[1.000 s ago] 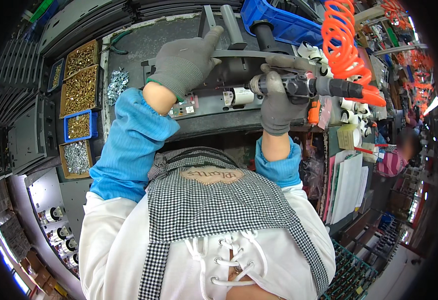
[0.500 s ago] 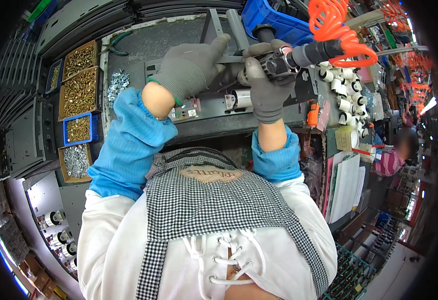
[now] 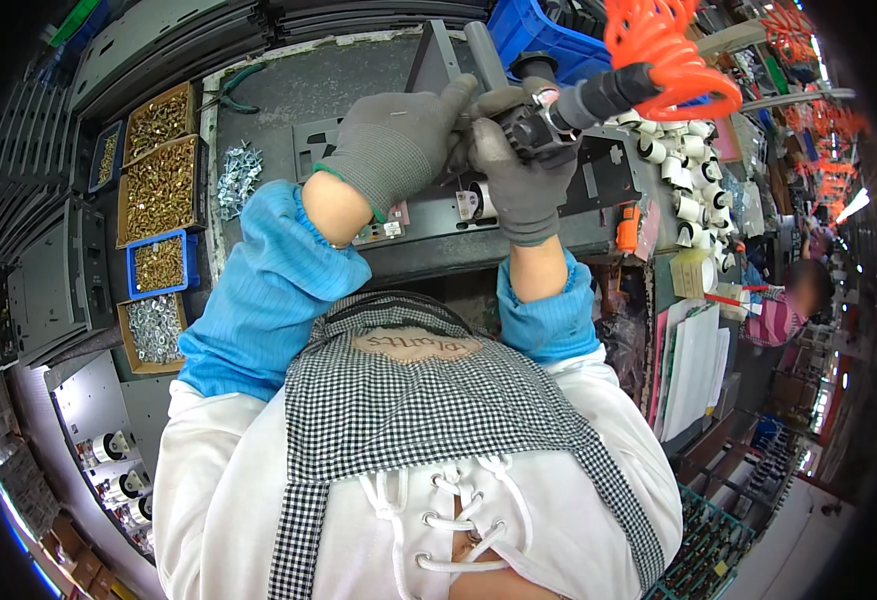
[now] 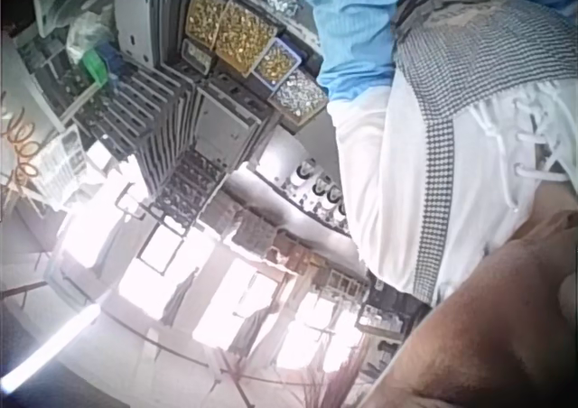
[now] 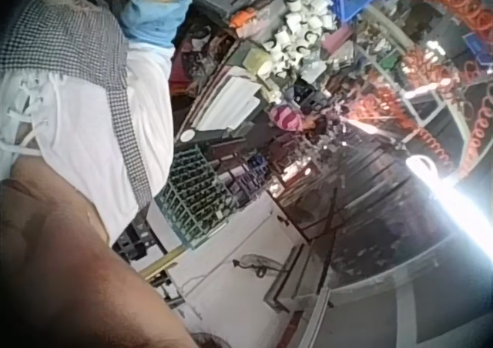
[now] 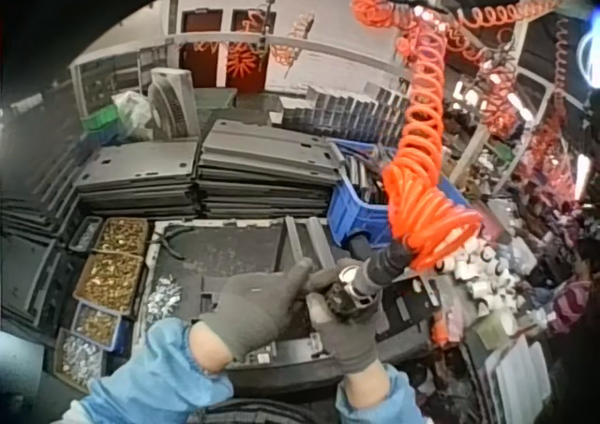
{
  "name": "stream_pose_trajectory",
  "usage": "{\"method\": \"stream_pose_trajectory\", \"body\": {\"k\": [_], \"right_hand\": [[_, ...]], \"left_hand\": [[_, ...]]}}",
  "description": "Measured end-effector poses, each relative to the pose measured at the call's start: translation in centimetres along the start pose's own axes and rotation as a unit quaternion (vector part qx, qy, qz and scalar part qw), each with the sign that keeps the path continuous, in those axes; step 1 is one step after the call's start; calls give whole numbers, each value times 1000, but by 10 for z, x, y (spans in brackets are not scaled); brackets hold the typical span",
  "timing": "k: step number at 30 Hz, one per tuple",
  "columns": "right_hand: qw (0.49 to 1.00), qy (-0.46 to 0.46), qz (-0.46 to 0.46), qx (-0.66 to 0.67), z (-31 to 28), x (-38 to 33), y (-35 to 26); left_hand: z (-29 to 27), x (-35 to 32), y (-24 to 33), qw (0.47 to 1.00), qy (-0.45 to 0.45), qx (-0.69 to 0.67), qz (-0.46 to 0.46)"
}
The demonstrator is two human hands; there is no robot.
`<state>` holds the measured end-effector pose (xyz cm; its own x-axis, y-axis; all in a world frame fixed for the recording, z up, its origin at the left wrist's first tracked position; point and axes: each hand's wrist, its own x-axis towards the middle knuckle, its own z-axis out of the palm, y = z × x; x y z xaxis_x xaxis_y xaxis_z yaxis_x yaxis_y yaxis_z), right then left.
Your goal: The recorder assembles a metal electronic component housing using an electric screwdriver, picking up parts, aligning them, and driving screws.
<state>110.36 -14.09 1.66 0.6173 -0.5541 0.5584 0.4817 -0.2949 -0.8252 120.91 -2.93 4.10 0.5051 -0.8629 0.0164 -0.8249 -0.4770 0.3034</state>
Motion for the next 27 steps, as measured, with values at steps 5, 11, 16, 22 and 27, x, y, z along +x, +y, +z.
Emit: {"method": "stream_pose_trajectory", "body": {"k": [5, 11, 16, 22, 27], "right_hand": [[998, 64, 10, 7, -10, 3, 1], [999, 44, 23, 10, -21, 5, -4], [995, 12, -23, -94, -22, 3, -19], [998, 58, 31, 21, -82, 16, -167], [904, 147, 173, -361, -166, 42, -153]], "left_hand": [[4, 2, -2, 1000, 9, 5, 9], [7, 3, 0, 995, 83, -8, 49], [5, -3, -4, 987, 139, -33, 74], [-11, -6, 20, 995, 91, -30, 25], [-10, -1, 19, 992, 117, -47, 4]]}}
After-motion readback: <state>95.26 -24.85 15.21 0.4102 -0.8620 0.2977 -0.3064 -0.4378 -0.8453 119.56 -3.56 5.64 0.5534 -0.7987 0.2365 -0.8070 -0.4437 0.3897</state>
